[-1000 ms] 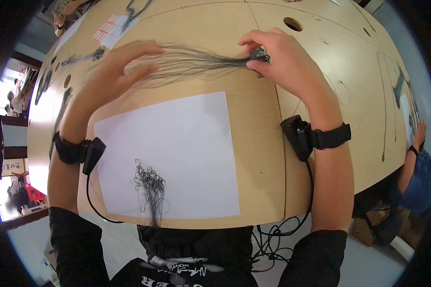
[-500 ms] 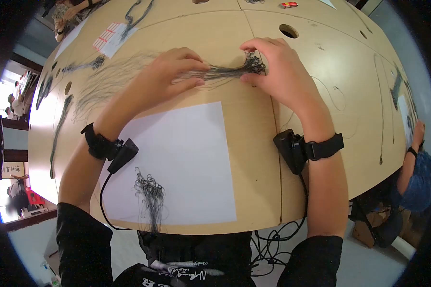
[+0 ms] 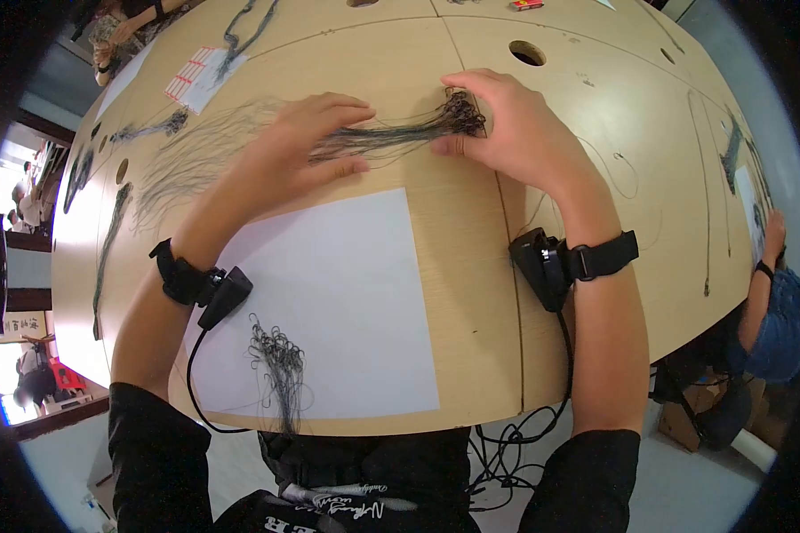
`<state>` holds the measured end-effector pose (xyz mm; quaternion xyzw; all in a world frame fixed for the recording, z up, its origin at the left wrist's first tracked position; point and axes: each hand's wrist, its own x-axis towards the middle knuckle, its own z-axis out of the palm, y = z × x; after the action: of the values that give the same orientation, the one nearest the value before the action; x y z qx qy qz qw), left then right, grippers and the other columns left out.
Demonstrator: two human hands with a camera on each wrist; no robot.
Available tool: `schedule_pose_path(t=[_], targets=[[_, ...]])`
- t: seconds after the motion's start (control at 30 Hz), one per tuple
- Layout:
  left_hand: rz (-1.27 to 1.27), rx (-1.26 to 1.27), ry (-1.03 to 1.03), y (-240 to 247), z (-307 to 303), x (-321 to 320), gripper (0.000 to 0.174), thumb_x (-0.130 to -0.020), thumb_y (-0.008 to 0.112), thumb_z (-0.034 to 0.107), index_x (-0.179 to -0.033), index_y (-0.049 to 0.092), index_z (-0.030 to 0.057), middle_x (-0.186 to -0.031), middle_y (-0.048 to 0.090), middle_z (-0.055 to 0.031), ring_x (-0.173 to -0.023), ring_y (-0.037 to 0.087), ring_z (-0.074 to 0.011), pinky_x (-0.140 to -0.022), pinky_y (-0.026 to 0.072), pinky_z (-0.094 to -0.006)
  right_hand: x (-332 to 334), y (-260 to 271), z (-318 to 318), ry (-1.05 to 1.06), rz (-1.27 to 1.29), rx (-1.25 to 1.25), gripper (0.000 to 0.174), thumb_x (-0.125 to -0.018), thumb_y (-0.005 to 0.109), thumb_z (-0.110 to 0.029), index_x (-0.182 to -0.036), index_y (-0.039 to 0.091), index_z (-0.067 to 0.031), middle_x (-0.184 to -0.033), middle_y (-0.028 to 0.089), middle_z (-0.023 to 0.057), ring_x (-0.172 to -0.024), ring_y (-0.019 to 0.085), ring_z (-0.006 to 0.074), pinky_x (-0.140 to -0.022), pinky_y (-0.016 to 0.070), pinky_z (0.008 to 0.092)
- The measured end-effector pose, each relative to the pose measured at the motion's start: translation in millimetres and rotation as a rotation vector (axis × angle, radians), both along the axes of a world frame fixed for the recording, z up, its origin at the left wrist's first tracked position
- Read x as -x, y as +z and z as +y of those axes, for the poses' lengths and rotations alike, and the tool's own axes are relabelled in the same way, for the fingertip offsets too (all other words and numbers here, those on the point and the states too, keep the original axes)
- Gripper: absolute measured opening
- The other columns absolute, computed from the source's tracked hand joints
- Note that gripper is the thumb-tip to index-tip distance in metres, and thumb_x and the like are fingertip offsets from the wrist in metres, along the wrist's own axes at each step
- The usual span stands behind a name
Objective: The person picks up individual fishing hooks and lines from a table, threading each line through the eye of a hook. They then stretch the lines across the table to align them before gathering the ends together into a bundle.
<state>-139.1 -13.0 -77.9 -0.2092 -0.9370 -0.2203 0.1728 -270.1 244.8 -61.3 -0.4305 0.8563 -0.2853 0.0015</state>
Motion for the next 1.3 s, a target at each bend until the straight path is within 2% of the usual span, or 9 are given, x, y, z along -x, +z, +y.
schedule_pose_path(t=[0.27, 0.37, 0.47, 0.57, 0.67, 0.87, 0.97, 1.07, 1.3], targets=[[-0.070, -0.008, 0.060, 0.2, 3.6, 2.1, 0.044, -0.090, 0.077, 0.028, -0.125, 0.067, 0.0034, -0.116, 0.063, -0.0103, -0.110, 0.060, -0.0318, -0.101, 0.0448, -0.0407, 3.8, 7.9, 3.1, 0.097, -0.001, -0.039, 0.062, -0.077, 0.088, -0.024, -0.130, 0.063, -0.0057, -0.129, 0.065, 0.0084, -0.116, 0.063, 0.0279, -0.100, 0.0510, 0.0365], [-0.051, -0.016, 0.065, -1.3, 4.1, 3.5, 0.042, -0.090, 0.076, 0.029, -0.123, 0.068, 0.0038, -0.116, 0.063, -0.0098, -0.111, 0.059, -0.0312, -0.101, 0.0447, -0.0411, 7.4, -1.2, 2.3, 0.165, 0.018, 0.072, 0.054, -0.078, 0.087, -0.022, -0.124, 0.065, -0.0048, -0.122, 0.066, 0.0075, -0.110, 0.064, 0.0269, -0.096, 0.0519, 0.0354], [-0.004, 0.017, 0.032, -3.7, 1.7, 5.5, 0.040, -0.090, 0.076, 0.028, -0.122, 0.069, 0.0047, -0.117, 0.063, -0.0095, -0.111, 0.059, -0.0308, -0.100, 0.0447, -0.0411, 8.4, 2.4, 2.0, 0.190, -0.056, 0.007, 0.046, -0.079, 0.086, -0.019, -0.117, 0.067, -0.0038, -0.115, 0.068, 0.0078, -0.102, 0.065, 0.0271, -0.091, 0.0528, 0.0350], [-0.012, 0.034, 0.035, -3.1, -0.1, 5.6, 0.037, -0.091, 0.075, 0.028, -0.119, 0.070, 0.0053, -0.115, 0.064, -0.0089, -0.111, 0.059, -0.0307, -0.099, 0.0449, -0.0408, 5.8, 11.7, 2.7, 0.173, -0.008, -0.049, 0.040, -0.079, 0.085, -0.018, -0.112, 0.068, -0.0032, -0.111, 0.068, 0.0082, -0.096, 0.065, 0.0274, -0.088, 0.0531, 0.0349], [-0.045, 0.011, 0.041, -0.5, 0.5, 6.0, 0.034, -0.091, 0.075, 0.027, -0.117, 0.071, 0.0051, -0.114, 0.065, -0.0090, -0.111, 0.059, -0.0303, -0.098, 0.0452, -0.0402, 6.1, 12.4, 2.7, 0.163, 0.000, -0.056, 0.037, -0.080, 0.084, -0.016, -0.111, 0.068, -0.0028, -0.109, 0.069, 0.0091, -0.095, 0.065, 0.0277, -0.087, 0.0530, 0.0356], [-0.054, -0.020, 0.041, 1.8, 1.3, 6.2, 0.038, -0.089, 0.077, 0.029, -0.117, 0.070, 0.0033, -0.116, 0.065, -0.0099, -0.112, 0.059, -0.0303, -0.100, 0.0450, -0.0407, 4.7, 14.1, 7.6, 0.108, 0.029, 0.012, 0.038, -0.079, 0.084, -0.015, -0.113, 0.069, -0.0034, -0.111, 0.071, 0.0096, -0.101, 0.066, 0.0293, -0.089, 0.0527, 0.0367], [-0.089, -0.021, 0.025, 3.5, -0.2, 4.8, 0.047, -0.087, 0.079, 0.030, -0.124, 0.067, 0.0041, -0.125, 0.065, -0.0109, -0.119, 0.058, -0.0318, -0.105, 0.0434, -0.0413, 3.0, 12.6, 9.3, 0.098, 0.016, 0.017, 0.041, -0.080, 0.083, -0.015, -0.117, 0.069, -0.0042, -0.113, 0.071, 0.0094, -0.105, 0.066, 0.0294, -0.092, 0.0526, 0.0373], [-0.042, 0.009, 0.024, -1.9, -8.3, 6.7, 0.055, -0.086, 0.080, 0.032, -0.132, 0.064, 0.0058, -0.135, 0.062, -0.0117, -0.126, 0.055, -0.0330, -0.110, 0.0412, -0.0416, 0.5, 5.6, -0.1, 0.182, 0.082, 0.108, 0.046, -0.079, 0.083, -0.012, -0.123, 0.068, -0.0070, -0.113, 0.072, 0.0085, -0.107, 0.065, 0.0287, -0.094, 0.0525, 0.0373], [-0.078, -0.038, 0.029, -5.0, -14.9, 4.9, 0.059, -0.087, 0.080, 0.034, -0.136, 0.062, 0.0062, -0.137, 0.061, -0.0115, -0.127, 0.055, -0.0331, -0.110, 0.0410, -0.0431, -2.1, 10.0, -3.5, 0.182, 0.018, 0.016, 0.052, -0.078, 0.083, -0.007, -0.127, 0.066, -0.0121, -0.110, 0.073, 0.0063, -0.108, 0.064, 0.0283, -0.094, 0.0524, 0.0379]])
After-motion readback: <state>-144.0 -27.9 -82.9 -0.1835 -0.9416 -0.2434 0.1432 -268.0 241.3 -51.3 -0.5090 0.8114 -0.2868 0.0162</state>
